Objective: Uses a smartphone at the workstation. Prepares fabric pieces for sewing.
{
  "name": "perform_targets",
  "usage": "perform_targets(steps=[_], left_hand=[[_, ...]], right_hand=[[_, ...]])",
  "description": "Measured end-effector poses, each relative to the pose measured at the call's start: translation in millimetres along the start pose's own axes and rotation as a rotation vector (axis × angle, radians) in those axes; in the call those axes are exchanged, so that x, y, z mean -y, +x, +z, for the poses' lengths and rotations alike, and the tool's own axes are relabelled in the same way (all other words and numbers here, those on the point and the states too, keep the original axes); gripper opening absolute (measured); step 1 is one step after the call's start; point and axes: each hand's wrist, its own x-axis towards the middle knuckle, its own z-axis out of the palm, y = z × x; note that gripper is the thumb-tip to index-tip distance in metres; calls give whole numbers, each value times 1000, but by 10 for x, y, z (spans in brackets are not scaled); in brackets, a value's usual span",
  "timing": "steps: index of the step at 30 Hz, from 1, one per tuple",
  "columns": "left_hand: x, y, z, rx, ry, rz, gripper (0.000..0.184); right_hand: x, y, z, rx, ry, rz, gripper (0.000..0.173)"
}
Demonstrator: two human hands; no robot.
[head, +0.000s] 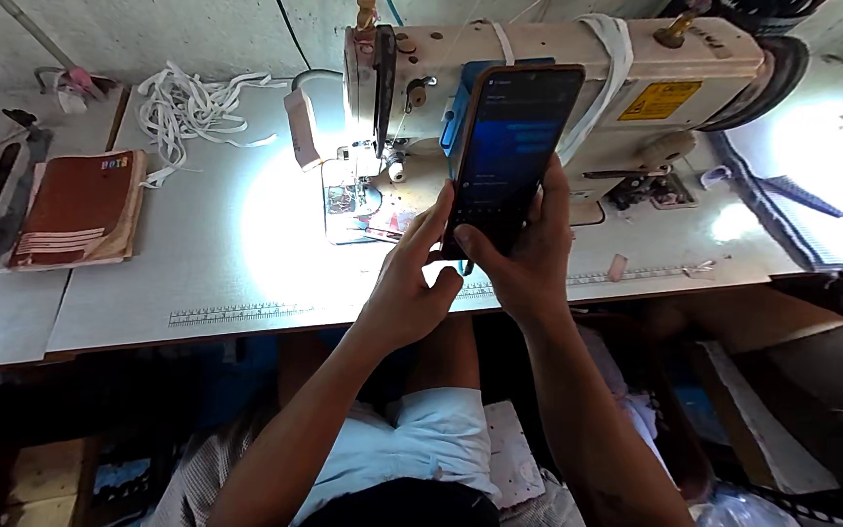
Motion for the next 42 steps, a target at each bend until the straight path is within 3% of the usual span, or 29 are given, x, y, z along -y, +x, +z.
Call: perform_targets(steps=[6, 13, 24, 30, 36, 42], left_hand=[[0, 0, -46, -7, 17, 23, 80], [4, 0, -52, -15, 14, 39, 80], [-5, -5, -50, -12, -4, 30, 80], [-2, -8, -41, -11, -4, 30, 80], [4, -21, 14, -4, -3, 3, 80], [7, -18, -51, -10, 19, 23, 80]], right_hand=[[-26, -12, -44, 96, 68, -10, 100], [-78, -10, -102, 146, 297, 11, 87], [-78, -4, -105, 143, 288, 8, 84], [-77, -8, -91, 114, 275, 17, 74], [-1, -23, 41, -43, -41, 28, 102], [-25, -32, -38, 103, 66, 10, 101]])
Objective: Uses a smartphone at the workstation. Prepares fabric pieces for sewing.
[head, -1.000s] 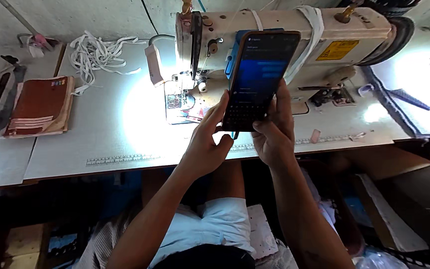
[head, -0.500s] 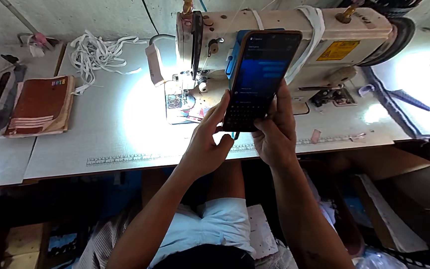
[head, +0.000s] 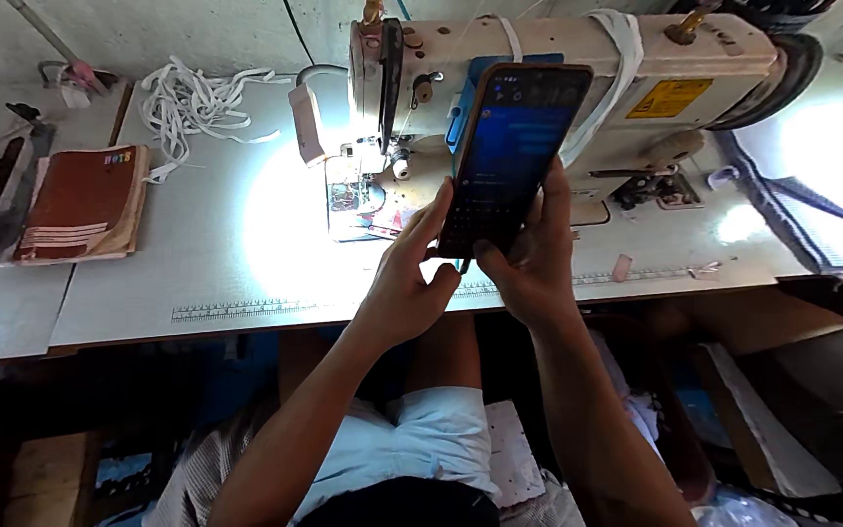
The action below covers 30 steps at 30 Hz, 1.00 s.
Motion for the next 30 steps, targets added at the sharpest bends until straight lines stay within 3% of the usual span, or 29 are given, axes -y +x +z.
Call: perform_targets(steps=[2, 6, 8, 10, 14, 18, 30], left_hand=[[6, 3, 3, -5, -12, 6, 81], [7, -3, 23, -5, -20, 10, 80], [10, -2, 37, 6, -25, 2, 81], [17, 1, 37, 10, -36, 1, 80], [12, 11, 20, 9, -31, -1, 80], [6, 12, 17, 2, -34, 2, 80], [-17, 33, 19, 7, -18, -5, 80]], right_hand=[[-27, 1, -19, 10, 75, -11, 92], [-51, 15, -22, -61, 241, 11, 54], [-39, 29, -20, -101, 222, 30, 48], [-23, 35, -24, -85, 264, 57, 50], [-31, 16, -40, -23, 236, 49, 76], [-31, 18, -33, -19, 182, 30, 88], [-5, 37, -42, -28, 142, 13, 94]])
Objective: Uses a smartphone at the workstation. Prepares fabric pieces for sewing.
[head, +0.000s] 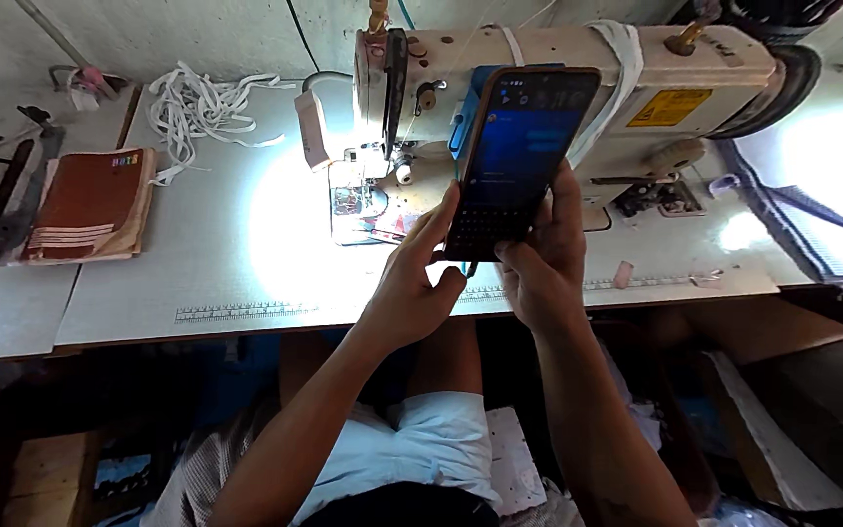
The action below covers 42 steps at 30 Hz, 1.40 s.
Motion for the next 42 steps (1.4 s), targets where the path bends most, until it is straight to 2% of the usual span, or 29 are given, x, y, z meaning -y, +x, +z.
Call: perform_targets(steps=[10, 15, 19, 24, 30, 33, 38, 42], left_hand=[[-78, 139, 11, 27, 14, 39, 80], [-253, 612, -56, 26, 110, 243, 76], [-421, 1088, -161, -42, 214, 383, 76], [-450, 1385, -247, -113, 234, 356, 77], [-456, 1283, -198, -132, 385, 231, 77], [-483, 1233, -184, -149, 521, 177, 75], [-506, 1150, -119, -129, 759, 78, 72], [-492, 1034, -87, -103, 854, 84, 69]], right_hand=[[65, 117, -49, -8, -20, -67, 90], [230, 591, -119, -19, -32, -293, 90], [372, 1134, -161, -36, -89, -484, 102], [339, 1509, -239, 65, -197, -411, 112], [231, 1506, -326, 177, -278, -389, 113], [162, 1450, -364, 153, -419, -367, 112], [157, 1273, -402, -19, -896, -282, 103], [176, 1058, -334, -66, -1079, -212, 97]])
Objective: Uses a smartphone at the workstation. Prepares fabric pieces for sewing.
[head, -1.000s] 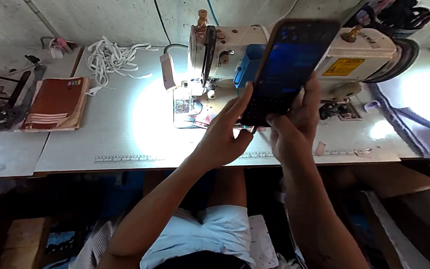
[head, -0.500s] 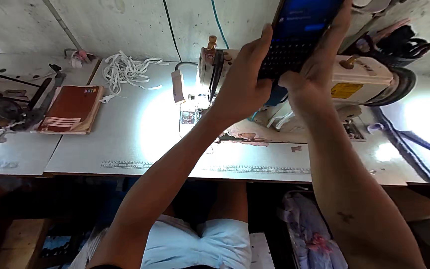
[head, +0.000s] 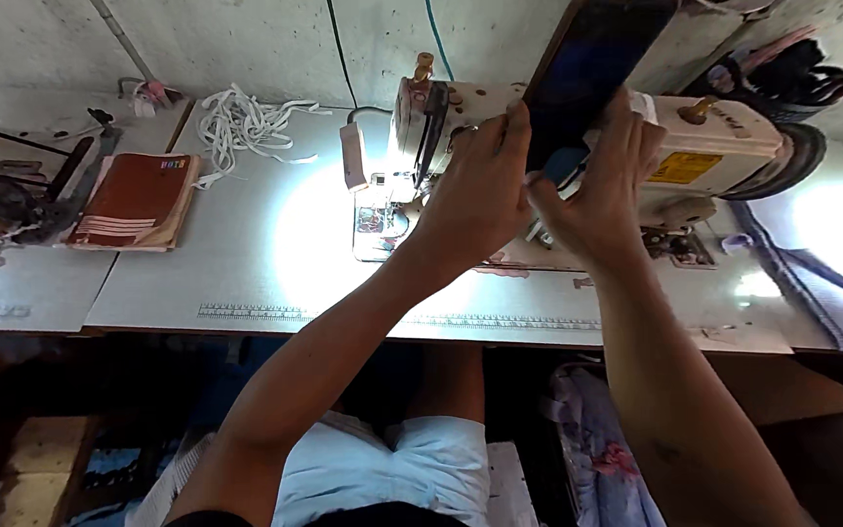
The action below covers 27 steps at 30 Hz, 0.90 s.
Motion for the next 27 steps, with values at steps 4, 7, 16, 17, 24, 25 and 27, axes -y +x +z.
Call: perform_targets(steps=[4, 7, 16, 17, 24, 25, 27], left_hand=[[133, -338, -22, -151, -99, 165, 68], [267, -903, -51, -142, -187, 130, 66], [662, -2629, 699, -47, -370, -109, 42], [657, -2741, 729, 16, -381, -109, 41], [802, -3168, 854, 407, -388, -95, 41], [810, -3164, 873, 437, -386, -88, 41], [815, -3123, 924, 457, -376, -59, 40]], right_hand=[[56, -358, -116, -40, -50, -16, 99], [-38, -798, -151, -87, -48, -25, 94], [-475, -3177, -244, -68, -112, 522, 66], [-504, -3458, -316, -35, -118, 644, 63], [-252, -5570, -838, 38, -137, 1525, 48], [-124, -5819, -870, 28, -148, 1641, 47], [72, -6160, -877, 52, -126, 1808, 49]])
